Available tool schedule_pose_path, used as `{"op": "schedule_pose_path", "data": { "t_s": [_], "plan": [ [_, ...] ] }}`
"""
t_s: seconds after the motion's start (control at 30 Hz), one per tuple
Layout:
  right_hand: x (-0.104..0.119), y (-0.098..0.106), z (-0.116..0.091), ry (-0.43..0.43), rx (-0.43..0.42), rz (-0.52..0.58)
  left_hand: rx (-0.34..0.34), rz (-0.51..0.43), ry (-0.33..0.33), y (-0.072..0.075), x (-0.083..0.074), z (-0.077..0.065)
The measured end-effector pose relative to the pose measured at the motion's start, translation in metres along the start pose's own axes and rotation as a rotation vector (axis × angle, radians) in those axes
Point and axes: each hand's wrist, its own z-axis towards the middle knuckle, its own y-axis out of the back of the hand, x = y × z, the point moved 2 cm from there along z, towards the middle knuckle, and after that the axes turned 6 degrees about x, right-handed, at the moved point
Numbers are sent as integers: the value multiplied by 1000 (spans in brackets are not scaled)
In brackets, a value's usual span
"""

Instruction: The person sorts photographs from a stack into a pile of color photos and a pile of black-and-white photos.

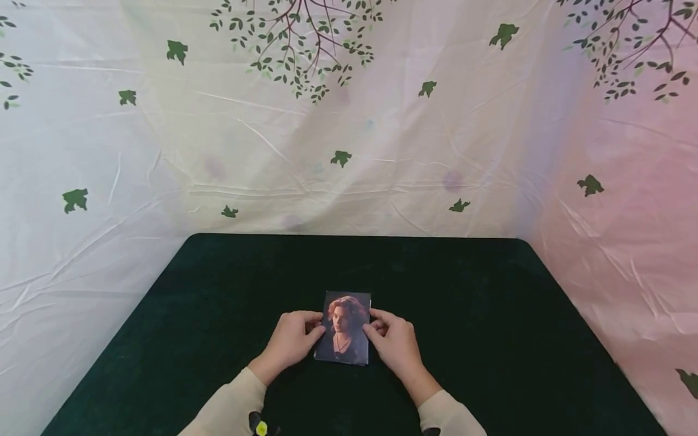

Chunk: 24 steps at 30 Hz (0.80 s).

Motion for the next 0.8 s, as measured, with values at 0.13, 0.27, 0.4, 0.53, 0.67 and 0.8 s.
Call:
{"op": "schedule_pose_path", "data": {
  "t_s": [0.13,0.27,0.4,0.53,0.67,0.8],
  "plan": [
    [-1,1,-1,-9,-2,29,-56,-3,-1,-1,-2,0],
    [2,3,0,-11,3,92,-90,-24,20,-1,-3,1],
    [7,4,3,-26,9,146,-99,-52,40,3,-4,1],
    [14,5,3,-47,16,170,-94,-62,48,8,-4,0],
    [21,4,2,-43,27,177,-78,-99,72,14,-1,-2],
    [29,-1,0,-47,31,198,-53,-171,89,22,5,-6]
  ]
}}
